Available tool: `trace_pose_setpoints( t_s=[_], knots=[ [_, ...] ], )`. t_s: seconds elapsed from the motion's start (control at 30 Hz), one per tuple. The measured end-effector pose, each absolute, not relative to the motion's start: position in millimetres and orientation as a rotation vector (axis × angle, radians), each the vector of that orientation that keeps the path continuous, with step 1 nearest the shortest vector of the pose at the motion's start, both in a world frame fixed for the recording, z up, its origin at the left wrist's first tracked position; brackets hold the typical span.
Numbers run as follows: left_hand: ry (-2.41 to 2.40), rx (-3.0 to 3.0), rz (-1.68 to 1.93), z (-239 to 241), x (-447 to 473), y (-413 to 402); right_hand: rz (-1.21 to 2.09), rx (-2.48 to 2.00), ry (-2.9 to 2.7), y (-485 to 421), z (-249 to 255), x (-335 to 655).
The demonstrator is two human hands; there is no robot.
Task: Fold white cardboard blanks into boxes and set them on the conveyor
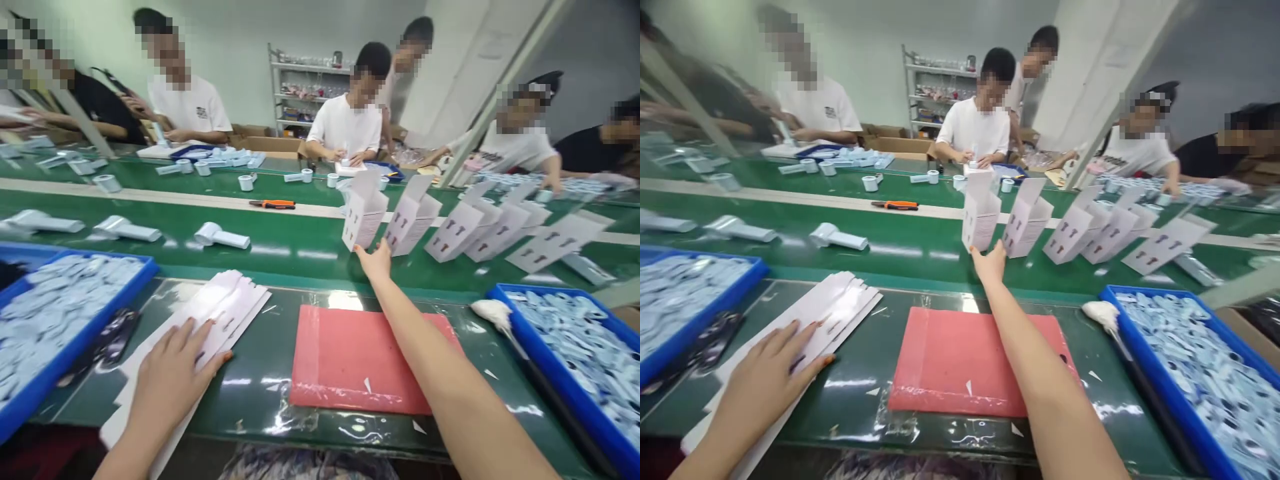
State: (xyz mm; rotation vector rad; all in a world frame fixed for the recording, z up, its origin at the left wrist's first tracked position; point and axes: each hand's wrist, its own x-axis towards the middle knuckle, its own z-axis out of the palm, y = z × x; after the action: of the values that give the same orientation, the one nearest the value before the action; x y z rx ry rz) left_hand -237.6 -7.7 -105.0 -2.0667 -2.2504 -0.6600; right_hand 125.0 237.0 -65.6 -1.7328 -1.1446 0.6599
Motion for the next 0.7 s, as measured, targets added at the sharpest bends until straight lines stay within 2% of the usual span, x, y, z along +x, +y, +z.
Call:
trace_pose_setpoints(
  t_s=[0.07,0.13,0.4,0.57,0.7],
  knots=[
    [-2.294,-1.971,-0.399,-93.2,-231.2,-10.7,0.750,-1.694,-1.199,217.7,-67.5,116.7],
    [-2.212,-1.984,-0.335,-87.9,-226.7,-12.7,0.921,-1.618,-1.304,195.3,-69.1,97.9],
    [-1.470,-2.002,-0.734,-94.5,-204.9,-34.6,1.813,-1.247,-1.491,125.5,-56.3,-4.2],
    [-1.527,-2.027,-0.849,-76.8,-201.8,-48.5,1.969,-1.138,-1.409,93.9,-40.6,6.9],
    [-1.725,-2.006,-0.871,-56.7,-207.4,-58.4,2.048,-0.966,-1.405,50.0,-47.7,43.9]
  ],
)
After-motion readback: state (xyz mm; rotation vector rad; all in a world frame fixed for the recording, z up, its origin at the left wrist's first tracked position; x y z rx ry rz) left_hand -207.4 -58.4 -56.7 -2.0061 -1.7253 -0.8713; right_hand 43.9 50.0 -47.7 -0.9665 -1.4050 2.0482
